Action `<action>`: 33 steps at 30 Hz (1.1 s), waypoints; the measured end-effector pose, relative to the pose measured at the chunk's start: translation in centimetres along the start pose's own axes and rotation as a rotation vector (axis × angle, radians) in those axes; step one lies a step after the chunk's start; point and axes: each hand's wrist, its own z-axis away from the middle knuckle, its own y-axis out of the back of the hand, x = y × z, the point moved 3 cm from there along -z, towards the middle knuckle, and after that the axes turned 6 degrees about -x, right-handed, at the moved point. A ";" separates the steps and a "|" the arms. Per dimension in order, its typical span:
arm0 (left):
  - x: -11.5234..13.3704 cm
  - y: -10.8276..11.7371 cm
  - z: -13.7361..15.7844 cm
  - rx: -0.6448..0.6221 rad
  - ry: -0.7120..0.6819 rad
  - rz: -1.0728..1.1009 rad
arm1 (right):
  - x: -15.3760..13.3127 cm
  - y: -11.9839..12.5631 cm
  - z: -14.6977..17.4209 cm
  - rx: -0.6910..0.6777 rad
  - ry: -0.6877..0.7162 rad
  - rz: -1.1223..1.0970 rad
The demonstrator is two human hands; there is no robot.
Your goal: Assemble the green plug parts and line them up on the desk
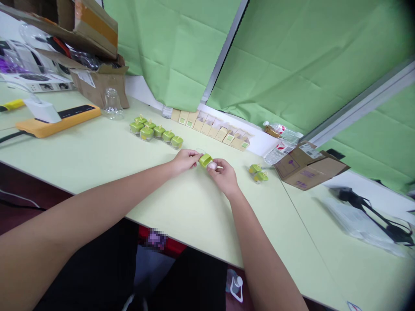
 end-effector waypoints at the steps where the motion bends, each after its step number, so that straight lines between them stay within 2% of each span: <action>1: 0.0 0.0 0.0 0.000 0.000 -0.002 | 0.0 0.0 0.0 0.001 0.002 -0.008; 9: 0.1 -0.1 0.1 0.004 -0.002 -0.008 | 0.1 0.1 -0.1 0.017 0.036 0.023; 27: 0.2 -0.1 0.2 0.006 0.015 0.003 | 0.0 0.0 0.0 0.019 -0.012 0.054; 33: 0.1 -0.1 0.2 0.015 0.029 0.010 | -0.3 0.1 0.0 0.027 -0.007 -0.092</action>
